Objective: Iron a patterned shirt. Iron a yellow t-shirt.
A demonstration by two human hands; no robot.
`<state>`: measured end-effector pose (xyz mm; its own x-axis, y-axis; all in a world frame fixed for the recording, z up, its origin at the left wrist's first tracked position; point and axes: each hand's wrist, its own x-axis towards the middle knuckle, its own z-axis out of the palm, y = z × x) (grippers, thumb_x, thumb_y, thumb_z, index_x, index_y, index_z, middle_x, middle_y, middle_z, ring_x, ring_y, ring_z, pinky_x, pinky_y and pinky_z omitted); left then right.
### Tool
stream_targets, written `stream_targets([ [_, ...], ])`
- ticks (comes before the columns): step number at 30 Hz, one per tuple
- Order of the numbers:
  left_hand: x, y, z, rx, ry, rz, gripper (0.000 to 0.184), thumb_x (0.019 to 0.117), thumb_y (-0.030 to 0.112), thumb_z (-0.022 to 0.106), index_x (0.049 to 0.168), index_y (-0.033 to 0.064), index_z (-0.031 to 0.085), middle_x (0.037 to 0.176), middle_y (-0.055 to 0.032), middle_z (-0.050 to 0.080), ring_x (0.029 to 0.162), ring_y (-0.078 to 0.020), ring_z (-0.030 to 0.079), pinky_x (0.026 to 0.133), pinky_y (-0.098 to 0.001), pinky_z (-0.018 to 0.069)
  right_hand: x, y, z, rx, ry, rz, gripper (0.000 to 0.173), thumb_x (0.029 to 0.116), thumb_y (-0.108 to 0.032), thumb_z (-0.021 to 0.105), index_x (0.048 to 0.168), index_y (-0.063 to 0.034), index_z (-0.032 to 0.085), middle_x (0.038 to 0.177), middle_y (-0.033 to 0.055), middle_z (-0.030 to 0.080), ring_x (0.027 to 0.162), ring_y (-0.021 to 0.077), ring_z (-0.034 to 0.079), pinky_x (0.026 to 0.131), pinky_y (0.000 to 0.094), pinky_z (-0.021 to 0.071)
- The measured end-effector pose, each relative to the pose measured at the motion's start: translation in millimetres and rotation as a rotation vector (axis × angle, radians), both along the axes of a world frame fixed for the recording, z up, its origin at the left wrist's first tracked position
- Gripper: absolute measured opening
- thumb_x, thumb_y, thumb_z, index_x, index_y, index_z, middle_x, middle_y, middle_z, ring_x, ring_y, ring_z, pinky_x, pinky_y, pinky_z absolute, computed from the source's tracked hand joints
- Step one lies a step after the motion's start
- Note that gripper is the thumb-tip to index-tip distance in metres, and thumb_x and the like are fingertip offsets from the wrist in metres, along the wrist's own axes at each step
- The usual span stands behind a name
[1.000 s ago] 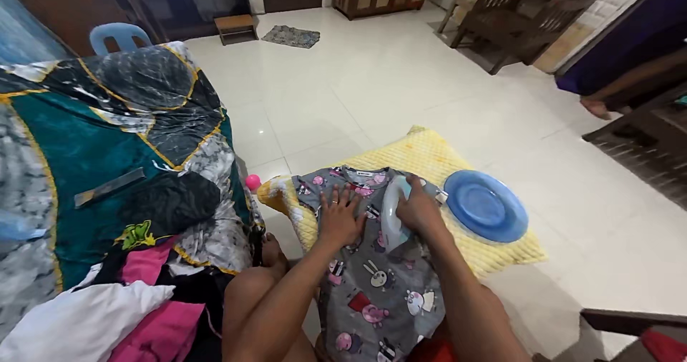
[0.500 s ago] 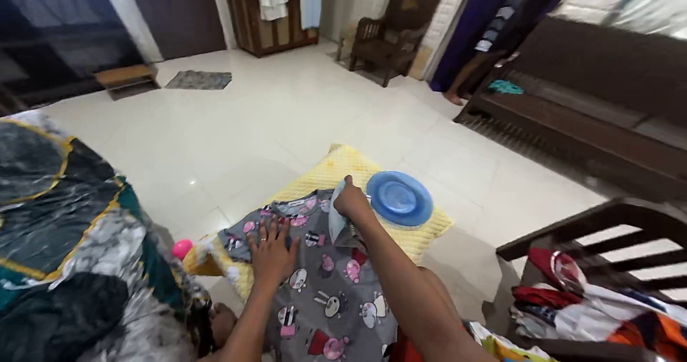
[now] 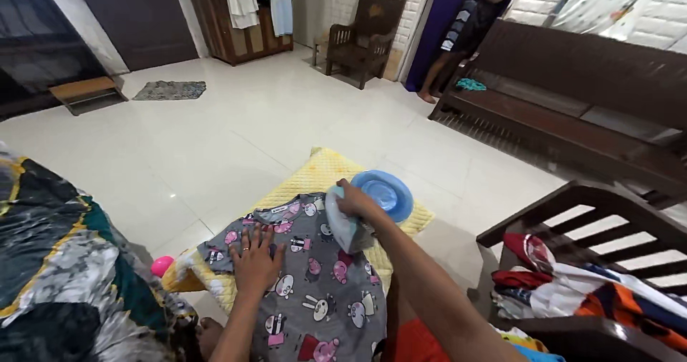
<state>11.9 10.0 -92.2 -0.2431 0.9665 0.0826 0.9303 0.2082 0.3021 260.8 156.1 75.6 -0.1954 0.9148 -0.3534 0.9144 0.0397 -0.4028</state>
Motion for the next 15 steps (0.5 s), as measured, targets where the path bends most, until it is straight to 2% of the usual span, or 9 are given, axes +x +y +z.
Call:
stream_targets([
  [2, -1, 0, 1, -0.020, -0.022, 0.002, 0.072, 0.0981, 0.073, 0.028, 0.158, 0.0350, 0.042, 0.171, -0.0009, 0.026, 0.159, -0.0365, 0.014, 0.121, -0.0714, 0.0060, 30, 2, 14, -0.003, 0.043, 0.014, 0.064, 0.0988, -0.031, 0.067, 0.154, -0.0112, 0.043, 0.133, 0.0259, 0.062, 0.118, 0.0401, 0.065, 0.100, 0.0605, 0.0523],
  [4, -2, 2, 0, -0.016, -0.032, 0.005, 0.071, 0.0978, 0.072, 0.030, 0.157, 0.0358, 0.042, 0.170, -0.0008, 0.027, 0.159, -0.0361, 0.015, 0.121, -0.0724, 0.0065, 55, 7, 27, 0.031, 0.062, -0.021, 0.064, 0.0984, -0.035, 0.069, 0.151, -0.0089, 0.045, 0.126, 0.0258, 0.065, 0.109, 0.0385, 0.068, 0.096, 0.0587, 0.0545],
  [7, -2, 4, -1, -0.014, -0.028, 0.004, 0.070, 0.0981, 0.072, 0.030, 0.158, 0.0366, 0.041, 0.171, -0.0009, 0.026, 0.158, -0.0367, 0.015, 0.120, -0.0725, 0.0063, 79, 22, 36, 0.134, 0.092, -0.103, 0.057, 0.0982, -0.028, 0.070, 0.146, -0.0072, 0.047, 0.111, 0.0252, 0.069, 0.093, 0.0380, 0.071, 0.085, 0.0592, 0.0580],
  [10, -3, 4, 1, -0.035, -0.026, 0.000, 0.070, 0.0981, 0.072, 0.029, 0.158, 0.0375, 0.040, 0.171, -0.0004, 0.025, 0.159, -0.0359, 0.013, 0.121, -0.0722, 0.0046, 90, 46, 32, 0.203, 0.090, -0.168, 0.058, 0.0983, -0.021, 0.068, 0.148, -0.0069, 0.041, 0.102, 0.0261, 0.069, 0.083, 0.0395, 0.071, 0.076, 0.0600, 0.0585],
  [15, -3, 4, 1, -0.024, -0.034, 0.002, 0.070, 0.0980, 0.072, 0.030, 0.158, 0.0368, 0.041, 0.170, -0.0006, 0.027, 0.159, -0.0356, 0.015, 0.121, -0.0719, 0.0054, 106, 77, 13, 0.196, 0.020, -0.205, 0.057, 0.0993, -0.021, 0.067, 0.147, -0.0031, 0.041, 0.111, 0.0281, 0.068, 0.097, 0.0420, 0.070, 0.086, 0.0617, 0.0563],
])
